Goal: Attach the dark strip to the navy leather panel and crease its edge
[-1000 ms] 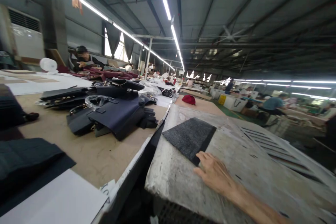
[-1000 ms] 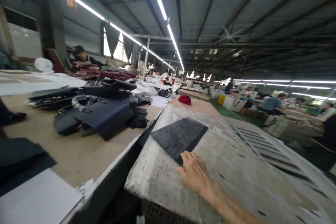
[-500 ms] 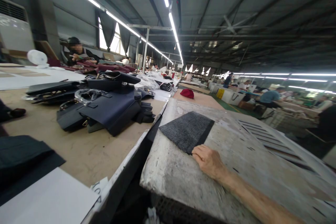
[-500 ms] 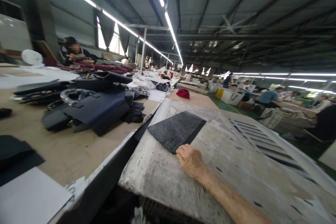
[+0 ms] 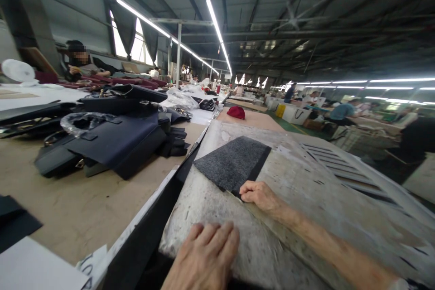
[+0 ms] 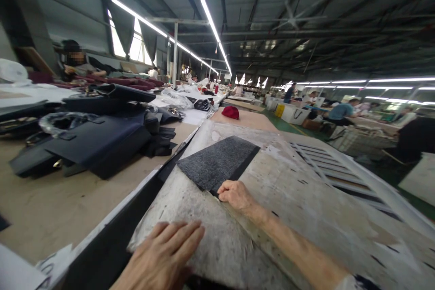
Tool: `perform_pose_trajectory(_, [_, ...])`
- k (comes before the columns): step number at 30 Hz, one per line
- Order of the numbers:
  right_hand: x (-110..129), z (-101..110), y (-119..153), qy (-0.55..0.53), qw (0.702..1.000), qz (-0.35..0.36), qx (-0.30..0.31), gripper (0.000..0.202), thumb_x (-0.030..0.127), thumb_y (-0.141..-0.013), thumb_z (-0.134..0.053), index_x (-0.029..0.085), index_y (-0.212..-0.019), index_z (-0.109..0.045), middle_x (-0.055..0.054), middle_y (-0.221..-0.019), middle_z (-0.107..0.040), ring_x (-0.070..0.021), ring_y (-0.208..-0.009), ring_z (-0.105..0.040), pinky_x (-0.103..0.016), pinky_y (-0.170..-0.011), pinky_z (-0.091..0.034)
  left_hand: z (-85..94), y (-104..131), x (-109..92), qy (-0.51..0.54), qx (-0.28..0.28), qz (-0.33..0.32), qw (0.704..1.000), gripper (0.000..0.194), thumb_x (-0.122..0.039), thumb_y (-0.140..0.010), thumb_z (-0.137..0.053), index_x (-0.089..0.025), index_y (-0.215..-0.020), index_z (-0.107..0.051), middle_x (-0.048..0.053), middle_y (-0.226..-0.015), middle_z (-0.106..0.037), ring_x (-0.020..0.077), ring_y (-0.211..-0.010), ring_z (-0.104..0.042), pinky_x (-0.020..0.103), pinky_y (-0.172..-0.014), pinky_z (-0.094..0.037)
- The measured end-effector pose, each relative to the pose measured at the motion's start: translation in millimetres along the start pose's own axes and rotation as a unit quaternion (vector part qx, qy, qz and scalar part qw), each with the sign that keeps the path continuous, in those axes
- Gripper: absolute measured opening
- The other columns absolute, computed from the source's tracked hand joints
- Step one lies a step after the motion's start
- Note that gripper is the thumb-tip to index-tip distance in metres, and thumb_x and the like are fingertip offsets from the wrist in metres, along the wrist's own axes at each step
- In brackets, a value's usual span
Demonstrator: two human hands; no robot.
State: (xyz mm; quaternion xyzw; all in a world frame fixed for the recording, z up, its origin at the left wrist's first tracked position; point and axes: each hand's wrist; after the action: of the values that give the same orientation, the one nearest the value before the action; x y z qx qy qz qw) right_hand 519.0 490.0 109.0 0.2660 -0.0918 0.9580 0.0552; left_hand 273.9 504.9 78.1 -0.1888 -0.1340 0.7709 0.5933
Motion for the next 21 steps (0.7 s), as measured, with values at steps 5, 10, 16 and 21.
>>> perform_pose_trajectory(5, [-6.9,-5.2,-3.7,-0.023,1.0,0.0,-0.015,0.022,0.023,-0.088,-0.056,0.011,-0.07,-0.054,0.0,-0.073,-0.054,-0.0127,-0.074,-0.053,-0.029,-0.073,-0.044,-26.9,-64.3,-4.2,0.033,0.049,0.048,0.997,0.051,-0.02,-0.086,-0.034,-0.014,-0.136,-0.026,0.007,-0.139,-0.034,0.0258,-0.123,-0.034,0.045,-0.101,-0.028])
perform_pose_trajectory(10, [-5.9,-2.6,-4.6,-0.051,0.999,-0.002,-0.013,0.02,0.018,-0.086,-0.057,0.011,-0.068,-0.054,0.001,-0.071,-0.053,-0.0125,-0.073,-0.052,-0.029,-0.073,-0.043,-46.5,-67.2,0.5,0.026,0.035,0.094,0.995,0.047,-0.024,-0.091,-0.025,-0.013,-0.136,-0.026,0.01,-0.14,-0.033,0.0271,-0.127,-0.026,0.051,-0.104,-0.022])
perform_pose_trajectory(16, [-9.5,-4.7,-3.8,-0.115,0.992,-0.024,-0.039,0.021,0.015,-0.084,-0.059,0.011,-0.065,-0.051,0.002,-0.07,-0.05,-0.0116,-0.071,-0.05,-0.027,-0.071,-0.043,-42.0,-67.2,0.1,0.042,0.034,0.114,0.992,0.045,-0.031,-0.091,-0.028,-0.015,-0.133,-0.033,0.008,-0.138,-0.037,0.0269,-0.123,-0.032,0.052,-0.102,-0.025])
perform_pose_trajectory(21, [-33.4,31.0,-15.2,-0.24,0.95,-0.132,-0.151,0.018,0.022,-0.089,-0.054,0.009,-0.077,-0.053,0.003,-0.068,-0.046,-0.0067,-0.056,-0.044,-0.016,-0.048,-0.037,-41.5,-66.4,0.5,0.065,0.035,0.126,0.989,0.046,-0.034,-0.091,-0.028,-0.018,-0.135,-0.031,0.006,-0.139,-0.035,0.0266,-0.124,-0.03,0.054,-0.105,-0.02])
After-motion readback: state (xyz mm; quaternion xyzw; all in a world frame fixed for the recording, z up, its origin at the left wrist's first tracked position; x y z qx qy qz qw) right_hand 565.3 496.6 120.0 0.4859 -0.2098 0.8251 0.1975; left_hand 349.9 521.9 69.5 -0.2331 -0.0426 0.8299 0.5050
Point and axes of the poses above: each hand's wrist, its own y-axis away from the middle knuckle, its own z-axis out of the back of the hand, x = y × z
